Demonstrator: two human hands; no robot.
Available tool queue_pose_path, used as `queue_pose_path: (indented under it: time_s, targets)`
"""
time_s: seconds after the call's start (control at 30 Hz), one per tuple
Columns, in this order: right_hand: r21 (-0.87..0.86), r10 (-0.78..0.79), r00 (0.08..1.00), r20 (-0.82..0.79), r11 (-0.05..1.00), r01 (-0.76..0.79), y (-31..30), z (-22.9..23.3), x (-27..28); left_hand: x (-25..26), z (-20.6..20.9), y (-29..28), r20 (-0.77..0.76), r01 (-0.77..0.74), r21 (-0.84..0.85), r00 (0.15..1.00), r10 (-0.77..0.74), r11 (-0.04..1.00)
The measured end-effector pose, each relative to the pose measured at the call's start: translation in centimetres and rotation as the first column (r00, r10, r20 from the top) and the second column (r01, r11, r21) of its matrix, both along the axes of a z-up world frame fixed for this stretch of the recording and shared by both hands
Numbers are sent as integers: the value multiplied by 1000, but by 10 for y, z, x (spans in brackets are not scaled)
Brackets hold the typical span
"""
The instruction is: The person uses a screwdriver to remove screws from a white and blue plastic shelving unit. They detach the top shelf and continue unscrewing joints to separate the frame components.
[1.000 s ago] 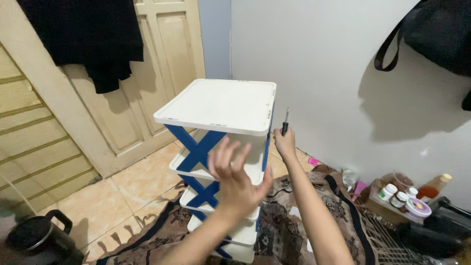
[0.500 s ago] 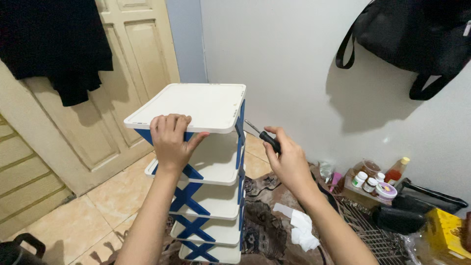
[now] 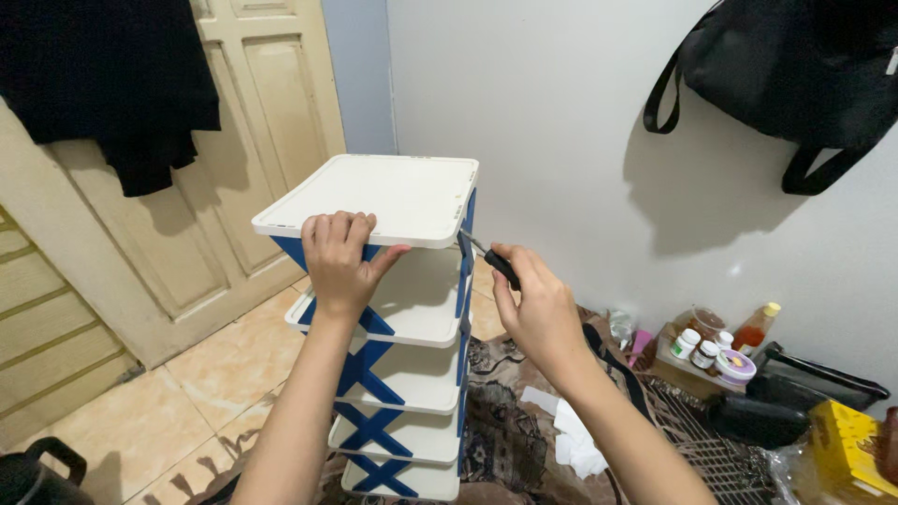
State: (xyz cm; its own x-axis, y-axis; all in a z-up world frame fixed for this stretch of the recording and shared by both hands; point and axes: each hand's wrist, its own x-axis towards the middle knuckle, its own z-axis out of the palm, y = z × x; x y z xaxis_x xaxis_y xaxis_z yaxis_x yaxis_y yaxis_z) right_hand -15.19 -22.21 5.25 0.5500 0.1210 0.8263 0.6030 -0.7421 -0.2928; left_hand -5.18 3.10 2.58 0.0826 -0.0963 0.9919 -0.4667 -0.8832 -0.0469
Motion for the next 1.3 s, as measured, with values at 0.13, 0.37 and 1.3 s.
queue_pose_path:
  time_s: [0.13,0.37,1.3]
  targets:
    - [58,31,1000,-3,998,-30,4,-7,3,0,-1,-3,-9,-5,-1,1000,5,1000]
    - [79,-8,998,62,997,3,13,-19,0,1,-3,1,-13,4,-9,1000,-4,1000]
    - [77,21,978,209,996,-38,18,-56,40,13,-6,6,-27,19,-6,999,-19,1000]
